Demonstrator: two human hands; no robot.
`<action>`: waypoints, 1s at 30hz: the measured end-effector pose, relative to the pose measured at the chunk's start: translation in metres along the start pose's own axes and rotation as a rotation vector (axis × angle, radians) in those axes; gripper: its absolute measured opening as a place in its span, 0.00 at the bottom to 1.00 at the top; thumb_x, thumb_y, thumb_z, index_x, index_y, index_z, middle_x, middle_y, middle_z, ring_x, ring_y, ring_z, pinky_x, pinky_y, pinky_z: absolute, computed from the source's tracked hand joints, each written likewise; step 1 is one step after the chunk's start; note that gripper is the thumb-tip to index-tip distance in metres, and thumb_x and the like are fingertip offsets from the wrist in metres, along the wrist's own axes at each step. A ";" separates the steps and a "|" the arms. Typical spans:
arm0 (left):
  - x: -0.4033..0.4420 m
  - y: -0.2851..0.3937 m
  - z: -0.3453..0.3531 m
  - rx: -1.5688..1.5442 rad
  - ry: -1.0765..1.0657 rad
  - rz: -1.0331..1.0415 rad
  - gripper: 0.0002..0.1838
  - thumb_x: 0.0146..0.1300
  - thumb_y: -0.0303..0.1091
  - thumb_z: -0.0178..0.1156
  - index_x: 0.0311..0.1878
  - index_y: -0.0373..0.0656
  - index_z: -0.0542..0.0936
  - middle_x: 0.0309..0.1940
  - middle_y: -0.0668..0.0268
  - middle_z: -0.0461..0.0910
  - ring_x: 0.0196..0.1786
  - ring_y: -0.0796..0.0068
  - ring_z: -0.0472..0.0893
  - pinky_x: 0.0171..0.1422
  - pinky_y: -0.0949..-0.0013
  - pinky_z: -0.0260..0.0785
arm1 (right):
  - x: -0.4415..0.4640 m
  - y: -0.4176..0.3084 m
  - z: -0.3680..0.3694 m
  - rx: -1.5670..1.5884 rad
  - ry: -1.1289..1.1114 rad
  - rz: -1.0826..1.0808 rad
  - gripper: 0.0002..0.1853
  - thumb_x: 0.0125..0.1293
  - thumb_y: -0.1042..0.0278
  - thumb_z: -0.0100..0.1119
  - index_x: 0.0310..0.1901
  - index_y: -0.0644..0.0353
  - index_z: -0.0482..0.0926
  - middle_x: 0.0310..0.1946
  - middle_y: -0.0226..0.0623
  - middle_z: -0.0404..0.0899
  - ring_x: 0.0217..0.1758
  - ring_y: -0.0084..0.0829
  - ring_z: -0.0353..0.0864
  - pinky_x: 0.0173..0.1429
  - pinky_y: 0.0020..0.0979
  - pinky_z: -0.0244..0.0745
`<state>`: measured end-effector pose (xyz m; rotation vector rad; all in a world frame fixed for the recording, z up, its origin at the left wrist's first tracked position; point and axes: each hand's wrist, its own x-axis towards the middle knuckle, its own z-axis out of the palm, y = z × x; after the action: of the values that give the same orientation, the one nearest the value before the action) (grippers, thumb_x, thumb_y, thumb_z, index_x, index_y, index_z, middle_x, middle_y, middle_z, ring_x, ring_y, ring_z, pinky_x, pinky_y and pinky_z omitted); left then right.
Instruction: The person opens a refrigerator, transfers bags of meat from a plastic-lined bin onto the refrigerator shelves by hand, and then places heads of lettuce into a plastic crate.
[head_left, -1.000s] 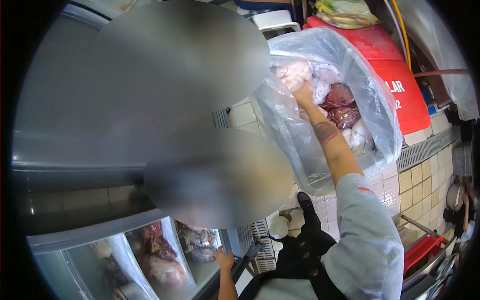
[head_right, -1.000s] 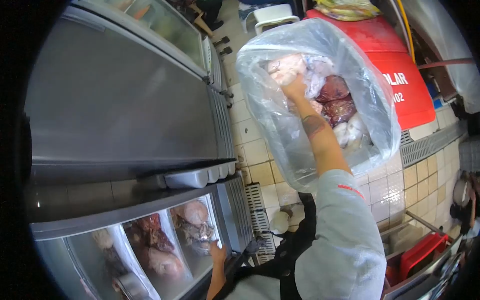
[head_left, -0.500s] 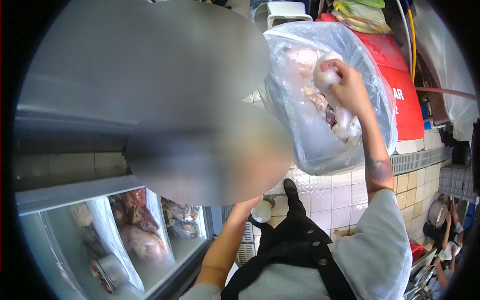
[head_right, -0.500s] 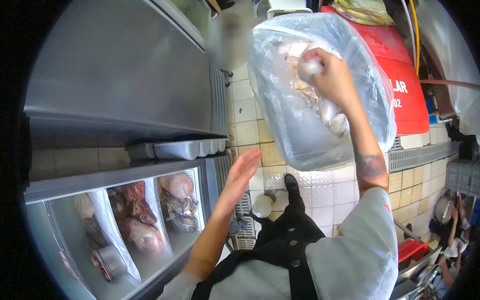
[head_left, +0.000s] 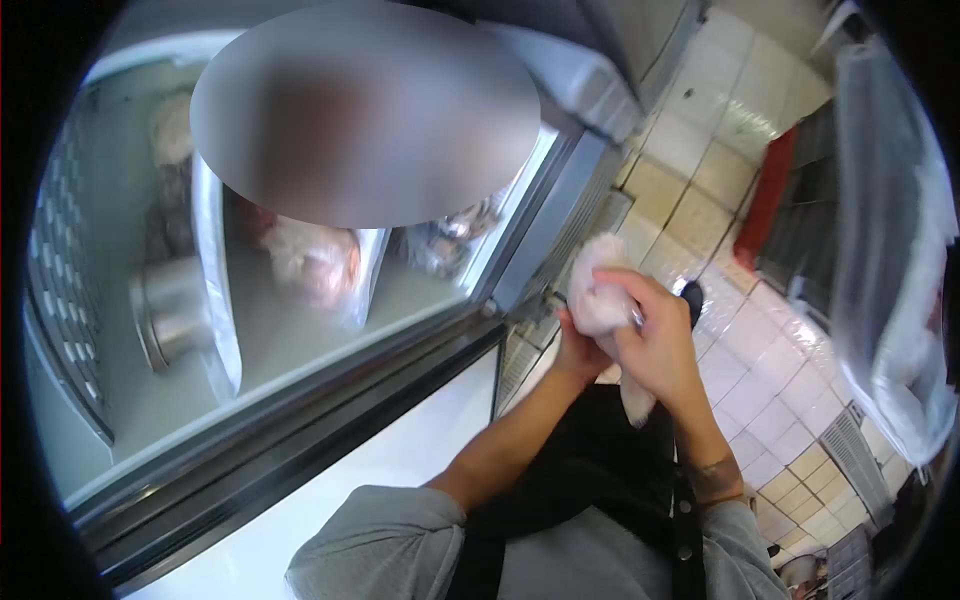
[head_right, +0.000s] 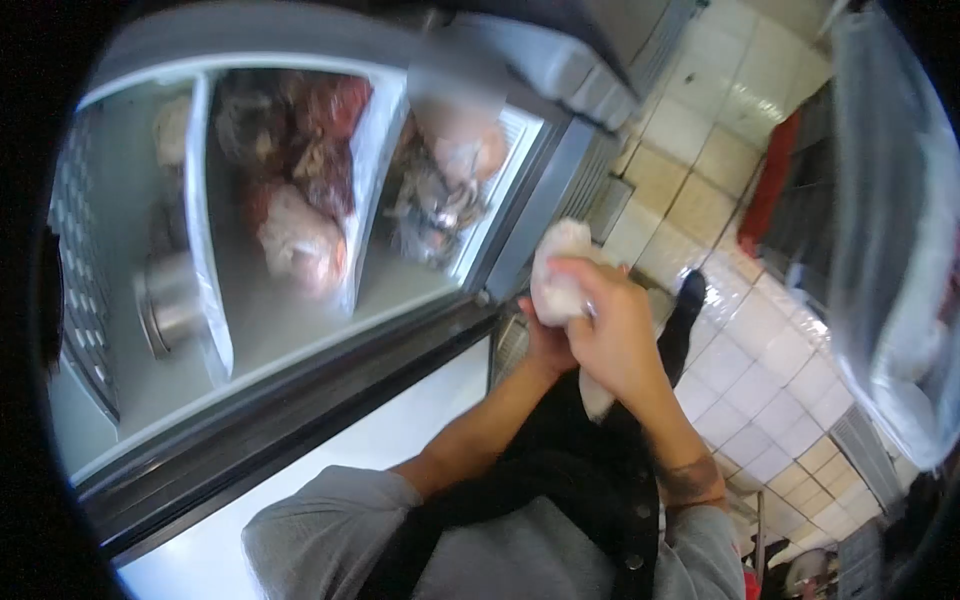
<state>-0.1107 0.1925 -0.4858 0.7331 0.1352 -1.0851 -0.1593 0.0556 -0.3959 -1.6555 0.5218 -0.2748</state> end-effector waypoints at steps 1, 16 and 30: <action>0.003 0.015 -0.027 0.037 -0.010 -0.038 0.58 0.42 0.82 0.50 0.72 0.52 0.55 0.69 0.61 0.58 0.70 0.60 0.60 0.75 0.53 0.50 | 0.004 0.016 0.029 -0.159 0.013 -0.039 0.33 0.43 0.81 0.58 0.57 0.59 0.73 0.49 0.52 0.73 0.56 0.49 0.72 0.50 0.39 0.71; 0.082 0.301 -0.248 0.096 0.137 0.521 0.30 0.68 0.50 0.41 0.66 0.40 0.63 0.64 0.53 0.66 0.64 0.56 0.69 0.67 0.54 0.65 | 0.050 0.162 0.171 0.343 -0.374 -0.013 0.42 0.51 0.64 0.70 0.69 0.48 0.61 0.72 0.49 0.52 0.74 0.47 0.55 0.68 0.44 0.61; 0.227 0.503 -0.355 1.687 1.186 0.811 0.33 0.65 0.48 0.48 0.68 0.38 0.59 0.66 0.51 0.63 0.67 0.54 0.63 0.67 0.49 0.60 | -0.051 0.327 0.109 0.211 -0.317 0.719 0.32 0.54 0.68 0.68 0.63 0.53 0.70 0.64 0.37 0.69 0.63 0.33 0.70 0.54 0.34 0.72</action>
<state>0.5086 0.3649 -0.6170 2.5869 -0.1308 0.4184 -0.2109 0.1492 -0.7273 -1.1841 0.7743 0.4412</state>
